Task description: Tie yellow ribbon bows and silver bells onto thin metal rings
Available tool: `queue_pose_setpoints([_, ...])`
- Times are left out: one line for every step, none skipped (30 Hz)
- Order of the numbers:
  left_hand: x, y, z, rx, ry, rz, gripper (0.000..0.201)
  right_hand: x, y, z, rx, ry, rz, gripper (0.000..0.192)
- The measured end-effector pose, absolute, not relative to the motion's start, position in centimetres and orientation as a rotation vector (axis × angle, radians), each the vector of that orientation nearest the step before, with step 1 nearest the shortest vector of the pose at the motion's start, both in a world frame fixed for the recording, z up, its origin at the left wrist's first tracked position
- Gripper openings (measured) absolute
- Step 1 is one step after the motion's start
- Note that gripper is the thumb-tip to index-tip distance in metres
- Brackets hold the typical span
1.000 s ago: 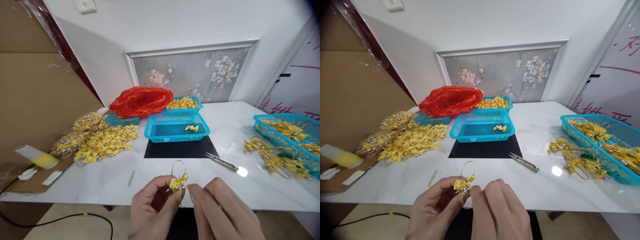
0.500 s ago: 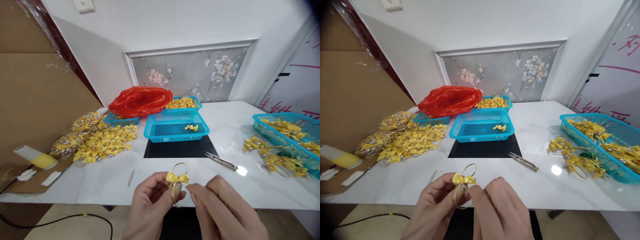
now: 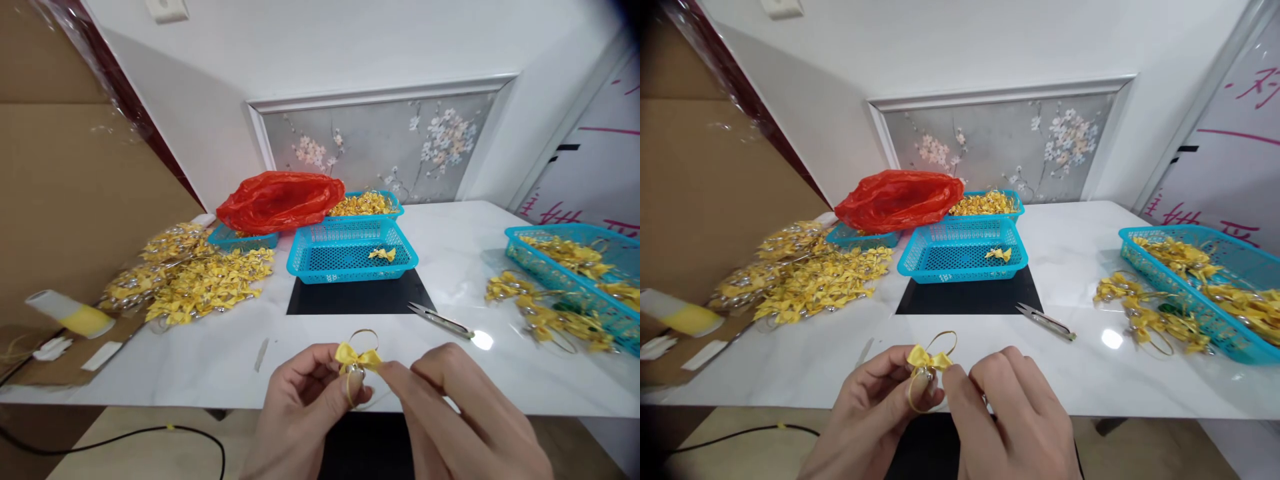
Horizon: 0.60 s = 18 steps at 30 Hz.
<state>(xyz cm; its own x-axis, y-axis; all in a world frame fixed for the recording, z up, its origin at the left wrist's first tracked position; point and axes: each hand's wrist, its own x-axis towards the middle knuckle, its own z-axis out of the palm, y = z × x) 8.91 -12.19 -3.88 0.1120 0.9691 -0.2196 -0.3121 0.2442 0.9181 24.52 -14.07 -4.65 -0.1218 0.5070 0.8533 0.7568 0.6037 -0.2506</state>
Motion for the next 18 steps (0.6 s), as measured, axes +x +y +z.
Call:
queue_pose_setpoints([8.9,-12.2,-3.9,0.839,1.019,1.12,0.02,24.5,-14.1,-4.6,-1.034,-1.788,-0.291,0.009])
queue_pose_setpoints([8.9,-12.1,-3.9,0.846,1.021,1.119,0.021,24.6,-14.1,-4.6,-1.038,-1.792,-0.287,0.009])
queue_pose_setpoints([8.9,-12.1,-3.9,0.854,1.025,1.119,0.021,24.6,-14.1,-4.6,-1.034,-1.793,-0.292,0.009])
queue_pose_setpoints([8.9,-12.1,-3.9,0.863,1.032,1.121,0.021,24.5,-14.0,-4.7,-1.031,-1.79,-0.301,0.009])
queue_pose_setpoints([8.9,-12.2,-3.9,0.875,1.038,1.124,0.02,24.5,-14.0,-4.7,-1.027,-1.784,-0.307,0.009])
queue_pose_setpoints([8.9,-12.2,-3.9,0.888,1.048,1.127,0.019,24.3,-13.9,-4.8,-1.024,-1.778,-0.309,0.009])
queue_pose_setpoints([8.9,-12.2,-3.9,0.902,1.058,1.13,0.018,24.2,-13.9,-5.0,-1.022,-1.763,-0.311,0.009])
queue_pose_setpoints([8.9,-12.3,-4.0,0.914,1.067,1.132,0.017,24.0,-13.8,-5.1,-1.022,-1.736,-0.318,0.008])
queue_pose_setpoints([8.9,-12.3,-4.0,0.926,1.076,1.135,0.015,23.8,-13.8,-5.2,-1.023,-1.704,-0.327,0.008])
queue_pose_setpoints([8.9,-12.3,-4.0,0.937,1.083,1.138,0.015,23.6,-13.7,-5.4,-1.021,-1.666,-0.341,0.009])
queue_pose_setpoints([8.9,-12.3,-4.1,0.951,1.087,1.145,0.015,23.5,-13.7,-5.4,-1.015,-1.638,-0.36,0.01])
queue_pose_setpoints([8.9,-12.3,-4.1,0.966,1.089,1.155,0.015,23.4,-13.6,-5.5,-1.012,-1.629,-0.372,0.011])
queue_pose_setpoints([9.0,-12.3,-4.1,0.982,1.089,1.166,0.015,23.3,-13.6,-5.5,-1.011,-1.634,-0.377,0.011])
queue_pose_setpoints([9.0,-12.3,-4.1,0.996,1.086,1.179,0.014,23.4,-13.7,-5.5,-1.012,-1.639,-0.379,0.011])
queue_pose_setpoints([9.0,-12.3,-4.1,1.012,1.075,1.19,0.013,23.4,-13.7,-5.5,-1.007,-1.66,-0.38,0.01])
queue_pose_setpoints([9.0,-12.2,-4.1,1.027,1.06,1.201,0.011,23.5,-13.7,-5.4,-1.005,-1.685,-0.381,0.01])
queue_pose_setpoints([9.0,-12.2,-4.1,1.044,1.046,1.216,0.01,23.6,-13.7,-5.4,-1.006,-1.706,-0.38,0.009])
queue_pose_setpoints([9.0,-12.2,-4.1,1.063,1.034,1.227,0.009,23.7,-13.7,-5.4,-1.004,-1.708,-0.383,0.009])
